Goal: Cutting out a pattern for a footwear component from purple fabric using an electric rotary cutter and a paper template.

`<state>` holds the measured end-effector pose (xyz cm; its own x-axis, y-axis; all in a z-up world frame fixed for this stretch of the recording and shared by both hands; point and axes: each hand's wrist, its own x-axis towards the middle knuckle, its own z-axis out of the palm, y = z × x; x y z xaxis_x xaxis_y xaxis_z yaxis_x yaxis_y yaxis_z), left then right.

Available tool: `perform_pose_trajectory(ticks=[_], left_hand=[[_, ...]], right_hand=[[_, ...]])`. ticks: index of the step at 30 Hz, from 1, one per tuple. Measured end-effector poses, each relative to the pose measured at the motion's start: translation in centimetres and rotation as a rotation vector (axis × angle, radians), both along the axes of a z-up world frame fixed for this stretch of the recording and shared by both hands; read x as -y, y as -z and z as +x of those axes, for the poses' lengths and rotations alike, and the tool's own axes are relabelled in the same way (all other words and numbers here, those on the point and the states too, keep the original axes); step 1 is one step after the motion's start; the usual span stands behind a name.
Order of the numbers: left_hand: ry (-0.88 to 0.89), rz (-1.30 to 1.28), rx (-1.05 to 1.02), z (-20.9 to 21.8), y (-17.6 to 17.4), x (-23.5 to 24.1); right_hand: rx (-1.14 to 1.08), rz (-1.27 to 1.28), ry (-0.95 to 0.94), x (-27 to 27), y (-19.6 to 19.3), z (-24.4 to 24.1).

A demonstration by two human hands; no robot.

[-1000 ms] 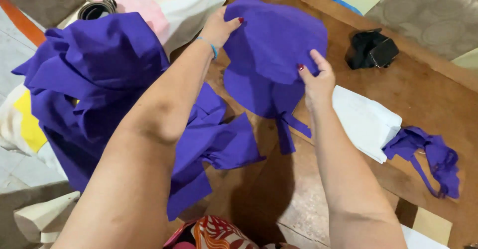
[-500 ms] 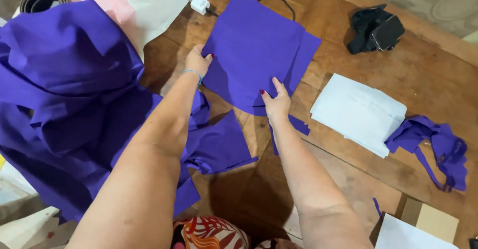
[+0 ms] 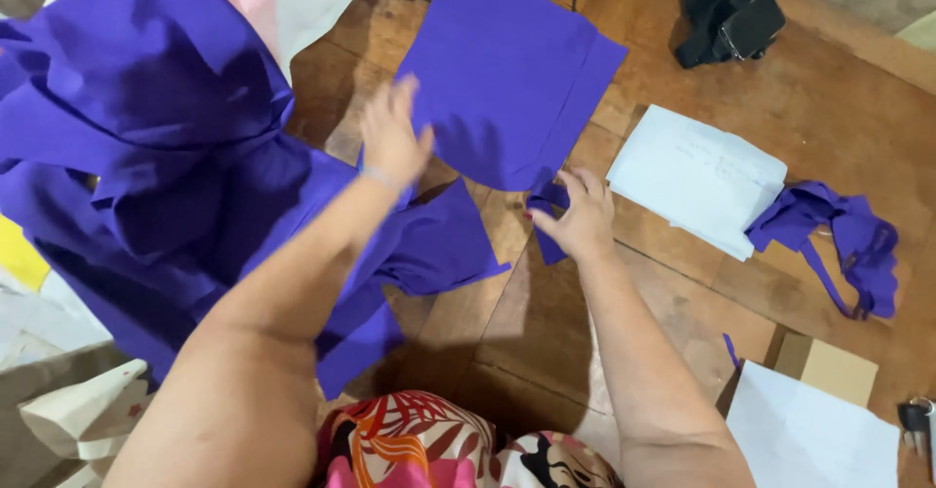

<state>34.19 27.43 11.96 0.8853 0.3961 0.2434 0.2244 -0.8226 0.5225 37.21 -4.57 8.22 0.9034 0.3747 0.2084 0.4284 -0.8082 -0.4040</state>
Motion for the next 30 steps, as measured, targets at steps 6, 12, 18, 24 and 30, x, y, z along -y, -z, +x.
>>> perform_pose_trajectory(ticks=[6, 12, 18, 24, 30], left_hand=[[0.642, 0.000, -0.005, -19.4, 2.4, 11.4], [1.027, -0.251, -0.073, -27.5, 3.8, 15.0], [0.865, -0.215, -0.420, -32.0, 3.7, 15.2], [0.751, -0.239, -0.491, -38.0, 8.2, 16.2], [0.716, -0.196, -0.774, -42.5, 3.6, 17.6]], right_hand=[[0.100, -0.125, -0.007, 4.3, 11.4, -5.6], [-0.199, 0.161, 0.299, 11.8, 9.1, -7.5], [0.122, 0.004, 0.527, 33.9, -3.1, 1.1], [-0.074, -0.095, 0.550, 44.2, 6.2, -3.9], [-0.254, 0.032, 0.187, 31.9, 4.4, -35.0]])
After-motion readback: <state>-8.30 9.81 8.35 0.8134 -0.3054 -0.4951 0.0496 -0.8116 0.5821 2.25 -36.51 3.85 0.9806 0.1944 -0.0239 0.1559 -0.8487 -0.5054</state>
